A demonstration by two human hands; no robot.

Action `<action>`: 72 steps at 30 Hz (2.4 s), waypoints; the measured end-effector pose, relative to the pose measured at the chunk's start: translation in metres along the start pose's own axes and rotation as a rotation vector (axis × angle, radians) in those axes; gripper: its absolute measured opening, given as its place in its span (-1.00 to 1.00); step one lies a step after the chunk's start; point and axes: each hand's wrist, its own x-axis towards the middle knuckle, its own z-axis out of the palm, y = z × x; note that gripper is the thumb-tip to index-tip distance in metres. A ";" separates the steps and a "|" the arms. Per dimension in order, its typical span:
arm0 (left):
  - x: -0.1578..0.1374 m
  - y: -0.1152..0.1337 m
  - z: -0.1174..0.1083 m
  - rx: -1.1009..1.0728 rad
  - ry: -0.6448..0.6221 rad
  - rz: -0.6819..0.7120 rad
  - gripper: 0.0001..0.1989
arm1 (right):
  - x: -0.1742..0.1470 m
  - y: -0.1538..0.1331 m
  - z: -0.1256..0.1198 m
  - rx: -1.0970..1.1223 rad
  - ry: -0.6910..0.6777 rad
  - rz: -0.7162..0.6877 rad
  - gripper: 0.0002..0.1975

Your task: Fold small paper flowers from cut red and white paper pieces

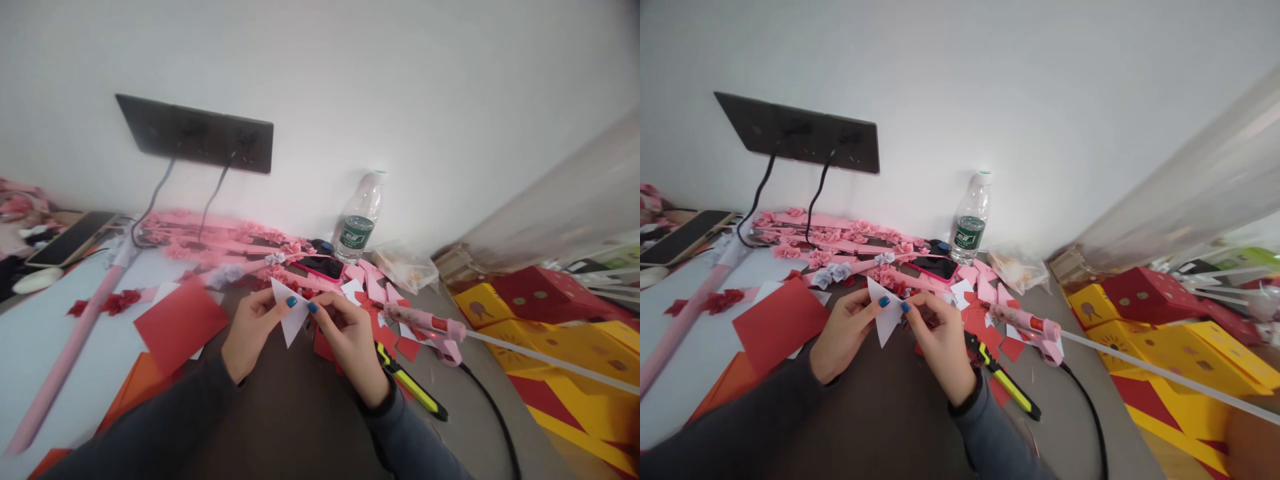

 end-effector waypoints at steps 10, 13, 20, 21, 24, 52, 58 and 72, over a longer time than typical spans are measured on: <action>-0.006 0.008 0.008 -0.075 -0.015 -0.021 -0.74 | 0.000 -0.002 0.001 0.055 -0.080 0.021 -0.72; -0.006 0.007 0.007 -0.042 -0.015 0.006 -0.74 | -0.001 -0.001 0.001 0.077 -0.110 0.026 -0.72; -0.003 0.002 0.000 0.092 -0.083 0.089 -0.72 | -0.002 -0.001 0.000 0.056 -0.150 -0.012 -0.73; -0.002 0.001 -0.001 0.112 -0.086 0.111 -0.72 | -0.001 -0.001 0.000 0.057 -0.153 -0.010 -0.73; -0.002 0.002 -0.003 0.170 -0.101 0.154 -0.69 | -0.001 0.000 0.000 0.056 -0.158 0.003 -0.73; 0.001 0.016 -0.001 0.335 -0.245 0.005 -0.70 | 0.011 0.003 -0.014 0.062 -0.020 0.027 -0.63; 0.005 0.012 -0.004 0.237 -0.224 -0.030 -0.71 | 0.010 0.005 -0.016 0.047 -0.128 -0.013 -0.73; 0.009 0.005 -0.002 0.021 -0.016 -0.053 -0.66 | 0.004 0.006 -0.018 -0.571 -0.103 -0.595 -0.80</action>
